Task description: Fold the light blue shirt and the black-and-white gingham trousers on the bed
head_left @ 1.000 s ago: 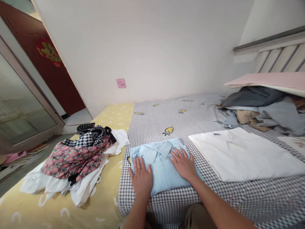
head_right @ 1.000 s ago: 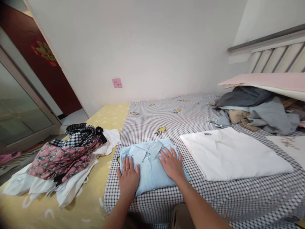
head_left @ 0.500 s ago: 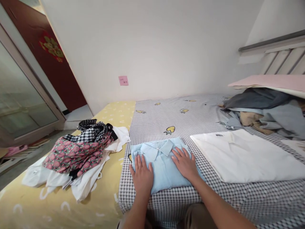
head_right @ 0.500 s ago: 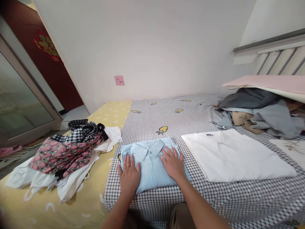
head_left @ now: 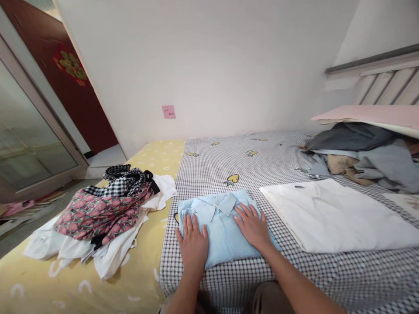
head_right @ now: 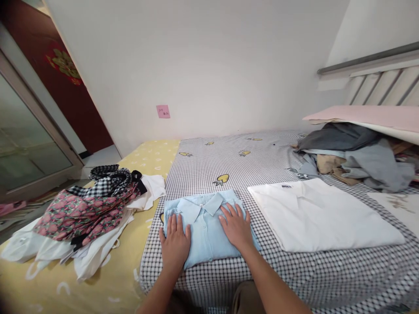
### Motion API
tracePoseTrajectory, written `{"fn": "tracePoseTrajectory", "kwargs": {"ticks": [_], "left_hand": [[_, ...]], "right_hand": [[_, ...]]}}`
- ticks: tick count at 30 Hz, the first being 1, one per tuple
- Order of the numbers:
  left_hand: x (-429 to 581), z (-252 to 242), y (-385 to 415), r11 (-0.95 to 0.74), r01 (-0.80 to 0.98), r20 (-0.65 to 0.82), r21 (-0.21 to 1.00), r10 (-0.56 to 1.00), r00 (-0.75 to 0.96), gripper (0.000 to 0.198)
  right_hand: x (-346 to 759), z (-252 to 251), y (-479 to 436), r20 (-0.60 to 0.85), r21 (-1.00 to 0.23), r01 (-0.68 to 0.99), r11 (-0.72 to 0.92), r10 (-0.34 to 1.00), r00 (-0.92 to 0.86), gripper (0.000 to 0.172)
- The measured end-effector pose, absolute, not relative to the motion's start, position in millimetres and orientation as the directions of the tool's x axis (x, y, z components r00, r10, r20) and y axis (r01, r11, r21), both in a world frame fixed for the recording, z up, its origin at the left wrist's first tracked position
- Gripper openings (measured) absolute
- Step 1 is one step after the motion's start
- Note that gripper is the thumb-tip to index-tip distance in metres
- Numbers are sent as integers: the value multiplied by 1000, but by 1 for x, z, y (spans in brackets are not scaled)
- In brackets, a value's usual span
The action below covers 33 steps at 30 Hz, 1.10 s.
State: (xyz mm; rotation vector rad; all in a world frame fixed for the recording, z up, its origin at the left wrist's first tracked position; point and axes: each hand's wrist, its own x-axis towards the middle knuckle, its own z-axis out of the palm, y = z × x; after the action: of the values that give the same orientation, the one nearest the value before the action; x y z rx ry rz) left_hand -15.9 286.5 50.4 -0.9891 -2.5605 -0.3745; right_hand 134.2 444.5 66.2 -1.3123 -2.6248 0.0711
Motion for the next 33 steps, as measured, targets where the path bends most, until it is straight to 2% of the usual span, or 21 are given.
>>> {"fn": "tracePoseTrajectory", "kwargs": {"ticks": [33], "left_hand": [[-16,50,285,714,690,430,120,589,-684,53]], "right_hand": [[134,62,445,178,-134,785,605,794,-582,53]]}}
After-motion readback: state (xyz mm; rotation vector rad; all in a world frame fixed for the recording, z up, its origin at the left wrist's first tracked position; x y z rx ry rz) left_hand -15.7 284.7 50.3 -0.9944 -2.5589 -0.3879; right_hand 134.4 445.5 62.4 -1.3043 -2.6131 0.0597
